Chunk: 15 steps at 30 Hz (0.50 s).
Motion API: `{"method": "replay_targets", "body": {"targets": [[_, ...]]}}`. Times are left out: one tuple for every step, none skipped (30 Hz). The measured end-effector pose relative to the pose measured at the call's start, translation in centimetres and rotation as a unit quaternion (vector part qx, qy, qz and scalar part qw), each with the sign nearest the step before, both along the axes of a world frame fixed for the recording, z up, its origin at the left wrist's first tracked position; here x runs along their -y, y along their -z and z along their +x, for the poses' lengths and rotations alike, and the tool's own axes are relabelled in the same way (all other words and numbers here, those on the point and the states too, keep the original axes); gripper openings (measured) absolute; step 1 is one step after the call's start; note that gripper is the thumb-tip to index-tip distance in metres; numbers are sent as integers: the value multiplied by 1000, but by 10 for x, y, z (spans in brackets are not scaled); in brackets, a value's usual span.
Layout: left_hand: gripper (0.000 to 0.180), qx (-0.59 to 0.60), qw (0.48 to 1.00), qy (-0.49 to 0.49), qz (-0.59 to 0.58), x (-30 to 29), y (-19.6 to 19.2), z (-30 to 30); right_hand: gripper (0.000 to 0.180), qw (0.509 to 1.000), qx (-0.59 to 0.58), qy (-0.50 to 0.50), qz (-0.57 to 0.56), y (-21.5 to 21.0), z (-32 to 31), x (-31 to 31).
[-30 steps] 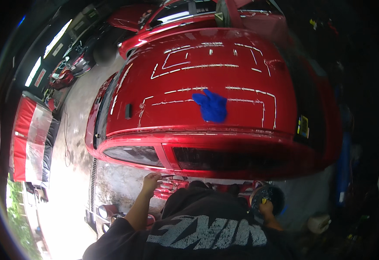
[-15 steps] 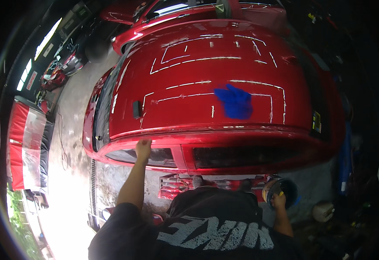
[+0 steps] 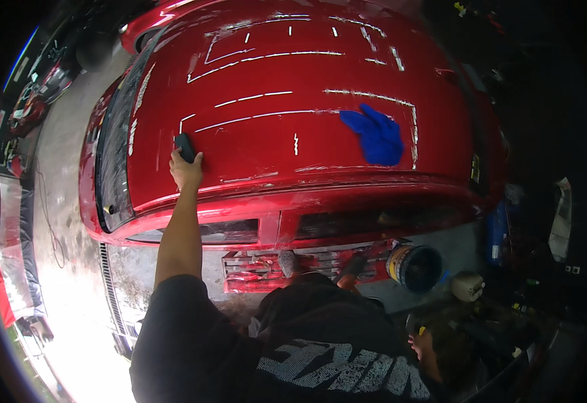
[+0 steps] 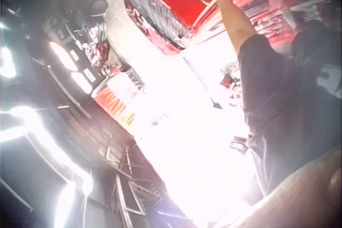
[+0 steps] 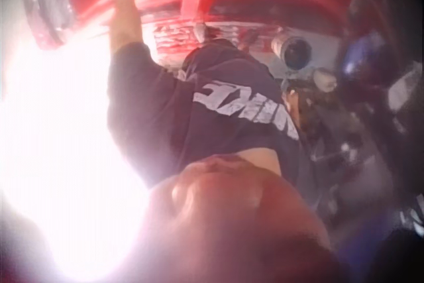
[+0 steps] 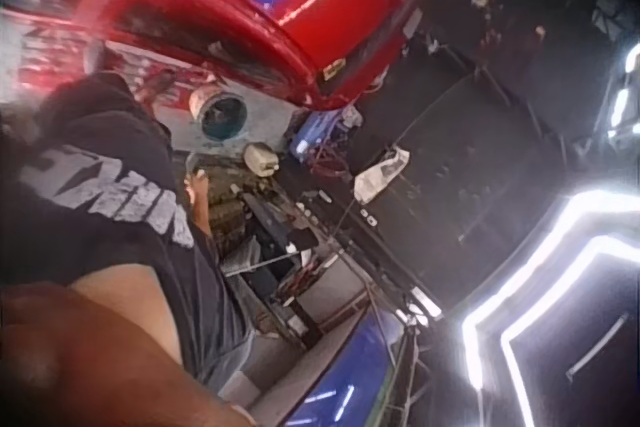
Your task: The person sands the hood of a red car using a sanding block and a blue cloth. They repeatedly rub the surface in a grid pattern, occasionally dipping the sanding block into a bucket of water and wiping the area with the cloth.
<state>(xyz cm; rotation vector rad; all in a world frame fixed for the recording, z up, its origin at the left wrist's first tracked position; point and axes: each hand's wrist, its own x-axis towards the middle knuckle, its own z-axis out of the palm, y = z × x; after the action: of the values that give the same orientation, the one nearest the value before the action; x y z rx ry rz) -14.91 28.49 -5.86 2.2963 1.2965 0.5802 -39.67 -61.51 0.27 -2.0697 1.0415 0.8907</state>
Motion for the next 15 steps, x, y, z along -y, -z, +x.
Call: {"method": "replay_targets", "body": {"targets": [[66,11,1000,15,1,3,0,1,43,1000,3,-22,-19,-14,-8,-7],[64,24,999,32,2,12,-1,4,44,999,7,-20,-27,-21,-14,-16],[62,39,998,50,3,23,-2,10,45,999,12,-16,-36,-29,-20,-26],[54,156,983,99,-21,51,-4,18,46,999,13,6,-34,-33,-26,-32],[46,219,964,145,-46,89,-13,32,45,999,28,6,-22,-35,-29,-34],[41,189,960,141,-154,135,-39,47,44,999,43,9,-11,-37,-34,-35],[41,201,948,177,-173,167,-43,63,41,997,68,-18,10,-28,-40,-25],[44,179,935,215,-219,195,-48,81,38,994,94,-47,29,-17,-44,-12],[41,163,925,257,-226,212,-55,92,34,992,89,-83,15,-12,-32,-27],[39,104,929,279,-220,230,-66,104,31,990,83,-118,-5,-18,-18,-47],[39,47,927,301,-217,248,-76,117,28,985,79,-149,-31,-31,-5,-70],[41,43,929,335,-151,264,-73,129,28,985,93,-142,-19,-36,3,-79],[44,38,925,368,-83,277,-65,140,27,985,108,-134,-7,-39,8,-82],[46,10,918,392,-56,289,-56,150,24,989,123,-75,27,-35,6,-78],[48,-18,910,414,-29,298,-45,159,24,987,140,-62,44,-28,4,-71]]}}
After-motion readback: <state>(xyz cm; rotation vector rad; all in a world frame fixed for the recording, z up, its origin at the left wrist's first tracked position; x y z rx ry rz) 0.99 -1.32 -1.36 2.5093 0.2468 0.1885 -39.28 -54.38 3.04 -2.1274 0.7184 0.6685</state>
